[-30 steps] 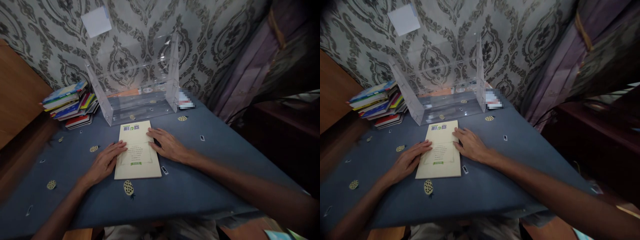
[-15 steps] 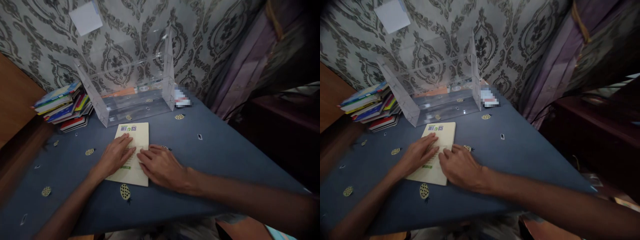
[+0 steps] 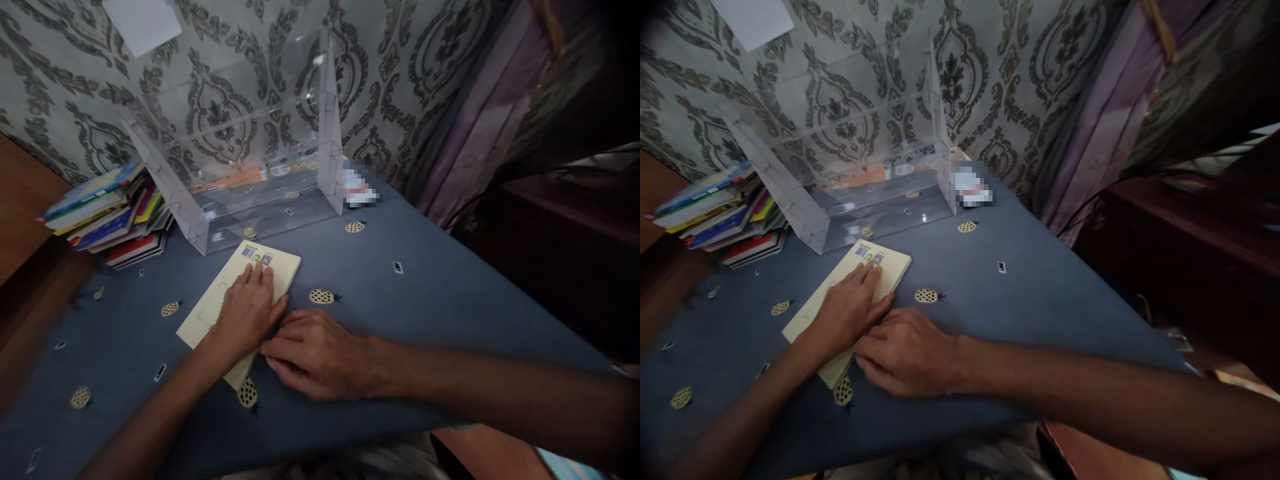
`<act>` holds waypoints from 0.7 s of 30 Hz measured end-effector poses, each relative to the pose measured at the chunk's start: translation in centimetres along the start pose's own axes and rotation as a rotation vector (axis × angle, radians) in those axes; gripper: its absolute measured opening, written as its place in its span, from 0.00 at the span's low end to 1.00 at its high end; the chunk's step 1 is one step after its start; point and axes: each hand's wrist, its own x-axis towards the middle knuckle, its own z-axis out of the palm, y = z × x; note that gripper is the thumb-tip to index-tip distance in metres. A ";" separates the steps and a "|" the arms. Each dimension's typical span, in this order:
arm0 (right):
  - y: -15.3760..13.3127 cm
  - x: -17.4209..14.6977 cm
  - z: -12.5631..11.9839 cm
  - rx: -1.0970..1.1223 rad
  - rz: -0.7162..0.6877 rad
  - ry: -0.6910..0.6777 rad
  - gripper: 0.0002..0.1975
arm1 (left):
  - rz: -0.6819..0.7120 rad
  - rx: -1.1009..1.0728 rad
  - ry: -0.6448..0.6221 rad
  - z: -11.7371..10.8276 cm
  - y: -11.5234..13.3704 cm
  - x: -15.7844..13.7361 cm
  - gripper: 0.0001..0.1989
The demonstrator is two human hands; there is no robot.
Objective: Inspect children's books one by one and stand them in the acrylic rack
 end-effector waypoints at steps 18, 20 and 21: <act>5.0 0.3 -1.5 0.023 0.356 0.321 0.08 | 0.051 0.352 -0.174 -3.8 2.3 0.8 0.12; 5.2 0.3 -1.6 0.021 0.397 0.304 0.11 | 0.048 0.371 -0.175 -3.8 2.4 0.7 0.12; 5.3 0.3 -1.6 0.018 0.405 0.294 0.12 | 0.047 0.380 -0.177 -3.8 2.5 0.7 0.13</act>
